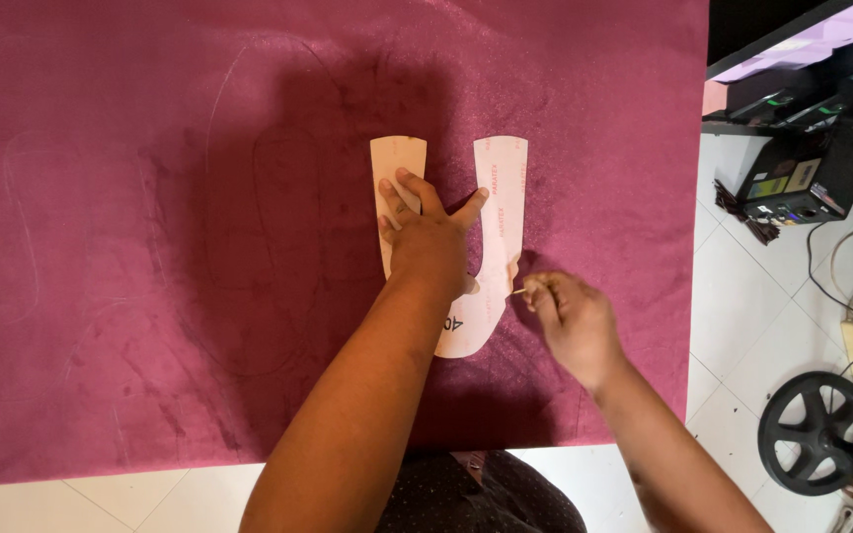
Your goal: The person places a U-shaped paper pattern on a large piece of maroon fabric and uses a small tool to trace its outline. The person repeats this process with a second pattern, repositioning and tracing each one on the fabric.
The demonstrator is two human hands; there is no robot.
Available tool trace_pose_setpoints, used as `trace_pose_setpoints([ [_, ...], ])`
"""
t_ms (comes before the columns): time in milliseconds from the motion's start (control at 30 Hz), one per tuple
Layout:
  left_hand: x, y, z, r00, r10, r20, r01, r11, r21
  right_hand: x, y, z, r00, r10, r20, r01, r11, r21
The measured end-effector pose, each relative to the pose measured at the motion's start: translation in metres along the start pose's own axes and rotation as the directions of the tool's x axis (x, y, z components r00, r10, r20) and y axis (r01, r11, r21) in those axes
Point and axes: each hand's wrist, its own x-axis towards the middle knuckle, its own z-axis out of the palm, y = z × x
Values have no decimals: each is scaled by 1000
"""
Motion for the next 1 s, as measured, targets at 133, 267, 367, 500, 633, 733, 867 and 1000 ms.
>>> trace_pose_setpoints([
  [133,1,1,1,1000,-3,-18,4,1000,23,15,3,-6,991,-118,-55,120,992,41],
  [267,1,1,3,1000,-7,-19,7,1000,29,2,-3,-4,999,-38,-32,39,999,34],
  [367,1,1,3,1000,-11,-7,11,1000,22,-21,-11,4,985,-146,-96,142,989,-47],
  [500,2,1,1,1000,-14,13,14,1000,28,-38,-15,13,947,-273,-171,249,957,-145],
  [633,1,1,1,1000,-9,8,9,1000,17,-38,-14,16,949,-303,-93,292,950,-114],
  [733,0,1,2,1000,-12,-2,12,1000,21,-33,-11,10,982,-171,-83,172,985,-2],
  [867,0,2,1,1000,-9,-3,9,1000,29,-37,-13,5,995,-83,-48,83,997,-4],
  [1000,-1,2,0,1000,-3,-1,3,1000,22,-45,-13,5,982,-172,-72,174,985,12],
])
